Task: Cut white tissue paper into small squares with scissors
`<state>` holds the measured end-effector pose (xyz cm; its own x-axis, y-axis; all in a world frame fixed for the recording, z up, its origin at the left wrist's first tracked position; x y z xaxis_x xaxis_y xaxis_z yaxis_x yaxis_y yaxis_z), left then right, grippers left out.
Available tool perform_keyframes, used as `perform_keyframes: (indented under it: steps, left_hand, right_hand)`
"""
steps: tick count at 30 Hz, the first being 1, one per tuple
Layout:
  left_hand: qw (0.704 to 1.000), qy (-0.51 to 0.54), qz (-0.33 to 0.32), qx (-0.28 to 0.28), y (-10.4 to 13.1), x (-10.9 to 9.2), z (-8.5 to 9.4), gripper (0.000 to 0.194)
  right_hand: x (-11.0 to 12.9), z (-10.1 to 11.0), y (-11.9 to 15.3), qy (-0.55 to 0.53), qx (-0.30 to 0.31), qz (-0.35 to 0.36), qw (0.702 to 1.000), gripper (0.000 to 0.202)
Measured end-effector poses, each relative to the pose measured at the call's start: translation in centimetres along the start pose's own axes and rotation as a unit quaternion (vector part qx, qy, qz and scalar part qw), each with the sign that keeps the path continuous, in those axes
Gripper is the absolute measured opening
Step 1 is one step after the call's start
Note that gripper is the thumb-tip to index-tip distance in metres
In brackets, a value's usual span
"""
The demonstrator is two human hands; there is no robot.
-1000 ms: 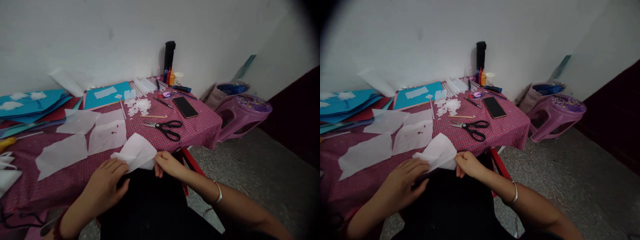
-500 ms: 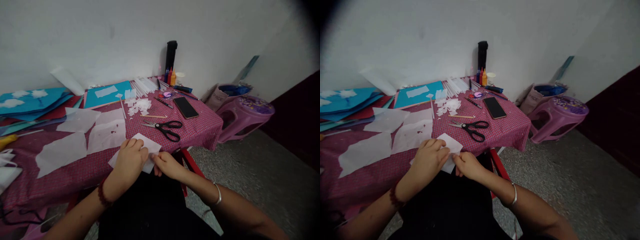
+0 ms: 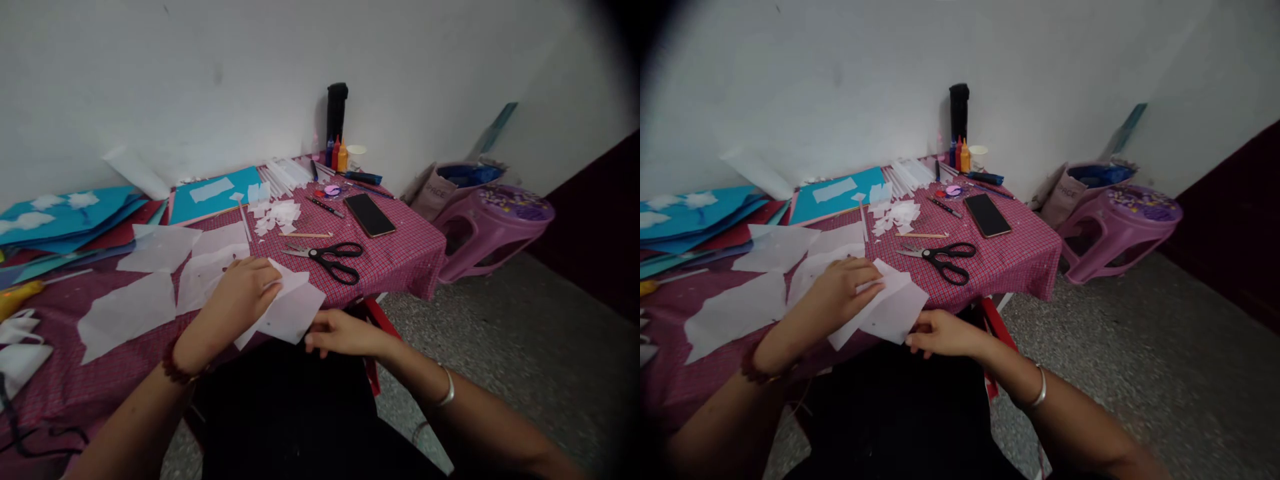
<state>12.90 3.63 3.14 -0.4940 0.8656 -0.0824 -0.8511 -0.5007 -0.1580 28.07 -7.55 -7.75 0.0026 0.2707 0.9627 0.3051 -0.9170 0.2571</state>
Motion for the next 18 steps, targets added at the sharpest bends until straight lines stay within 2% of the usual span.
perform_keyframes:
  steps: [2,5,9,14,16,18]
  left_hand:
    - [0.999,0.023,-0.042,0.027,-0.4,0.2,0.3,0.021]
    - [0.992,0.035,-0.102,0.057,-1.3,0.0,0.6,0.020]
    - [0.984,0.019,-0.162,0.074,-2.6,-1.1,1.1,0.023]
    - [0.973,-0.010,-0.221,0.060,-5.2,-1.7,1.9,0.023]
    - [0.972,-0.019,-0.223,0.071,-6.3,-1.0,2.0,0.023]
    - [0.975,-0.037,-0.193,0.104,-7.0,0.3,1.9,0.020]
  right_hand:
    - [1.1,1.6,0.7,0.001,-0.019,0.060,0.998,0.028]
    - [2.2,3.4,1.3,0.009,-0.113,0.067,0.991,0.032]
    - [2.9,3.8,1.2,0.004,-0.224,0.100,0.969,0.027]
    - [3.2,2.3,-0.6,0.007,-0.238,0.096,0.967,0.028]
    - [3.5,1.7,-1.8,0.010,-0.245,0.080,0.966,0.025]
    - [4.0,1.4,-3.1,0.006,-0.244,0.064,0.968,0.017]
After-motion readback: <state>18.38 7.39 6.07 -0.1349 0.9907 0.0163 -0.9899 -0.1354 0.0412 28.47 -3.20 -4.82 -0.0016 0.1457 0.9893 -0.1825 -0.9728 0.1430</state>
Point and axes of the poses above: each hand's wrist, its own y-axis away from the middle knuckle, its own z-axis out of the back of the hand, x = y × z, the point moved 2 cm from there along -y, towards the middle knuckle, and after that the axes turned 4 degrees about -x, right-handed, at the moved point
